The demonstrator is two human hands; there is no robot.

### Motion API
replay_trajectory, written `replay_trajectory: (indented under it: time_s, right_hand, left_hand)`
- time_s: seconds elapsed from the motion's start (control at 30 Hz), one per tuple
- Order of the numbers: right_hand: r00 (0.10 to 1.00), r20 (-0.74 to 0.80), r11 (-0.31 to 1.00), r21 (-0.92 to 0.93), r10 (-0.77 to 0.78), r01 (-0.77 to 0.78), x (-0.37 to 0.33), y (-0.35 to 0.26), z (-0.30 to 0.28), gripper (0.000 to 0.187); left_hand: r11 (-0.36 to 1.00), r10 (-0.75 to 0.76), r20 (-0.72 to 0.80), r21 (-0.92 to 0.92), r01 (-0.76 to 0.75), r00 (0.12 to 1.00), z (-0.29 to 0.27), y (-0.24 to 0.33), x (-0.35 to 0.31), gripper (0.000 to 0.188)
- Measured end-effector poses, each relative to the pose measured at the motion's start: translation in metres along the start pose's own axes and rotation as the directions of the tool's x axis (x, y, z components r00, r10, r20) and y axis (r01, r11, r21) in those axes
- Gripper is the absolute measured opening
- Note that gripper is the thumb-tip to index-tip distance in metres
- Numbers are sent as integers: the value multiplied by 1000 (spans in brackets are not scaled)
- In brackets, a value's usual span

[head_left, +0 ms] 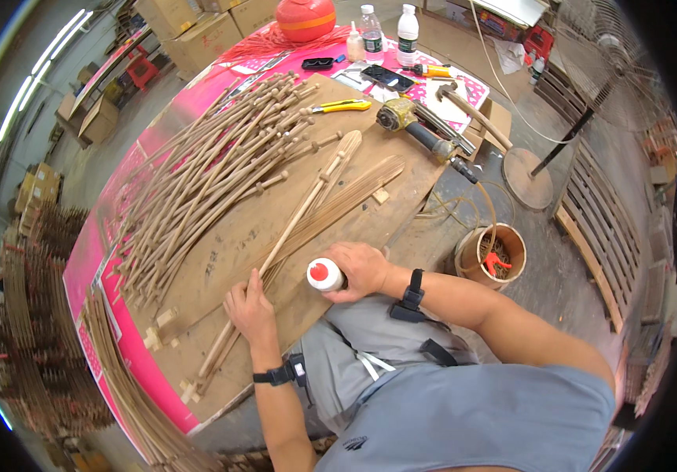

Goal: Assembling wooden frame components using glue, a pneumatic nail gun, and rubber bands for tension.

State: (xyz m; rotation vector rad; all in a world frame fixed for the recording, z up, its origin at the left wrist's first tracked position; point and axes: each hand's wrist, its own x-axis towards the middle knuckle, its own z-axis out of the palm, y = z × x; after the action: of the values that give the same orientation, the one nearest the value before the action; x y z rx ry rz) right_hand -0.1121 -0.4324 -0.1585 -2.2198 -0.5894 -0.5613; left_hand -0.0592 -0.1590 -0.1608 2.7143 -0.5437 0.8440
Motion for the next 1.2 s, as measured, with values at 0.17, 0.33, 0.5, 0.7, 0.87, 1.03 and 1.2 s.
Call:
replay_trajectory:
  time_s: [0.17, 0.33, 0.5, 0.7, 0.87, 1.03, 1.2]
  right_hand:
    - [997, 37, 997, -10, 72, -72, 6, -6, 0, 62]
    - [998, 25, 998, -24, 51, -51, 3, -3, 0, 60]
    - [997, -24, 990, -118, 73, -75, 3, -4, 1, 60]
    - [999, -37, 988, -156, -9, 3, -1, 6, 7, 66]
    - [998, -36, 986, -158, -52, 45, 1, 5, 7, 63]
    - [997, -46, 987, -154, -54, 46, 2, 4, 6, 63]
    - [998, -46, 985, -166, -49, 41, -1, 7, 6, 63]
  left_hand:
    - [998, 16, 1, -65, -16, 1000, 17, -3, 6, 30]
    - [999, 5, -28, -32, -6, 1000, 23, 3, 7, 29]
    - [997, -11, -41, -78, 8, 999, 21, 7, 8, 31]
    - [990, 12, -65, -138, -21, 998, 24, 13, 11, 34]
    - [979, -37, -30, -201, 30, 999, 27, 17, 14, 28]
    - [978, -39, -49, -209, 28, 998, 26, 16, 15, 26]
    - [982, -37, -37, -188, 30, 999, 25, 15, 13, 28]
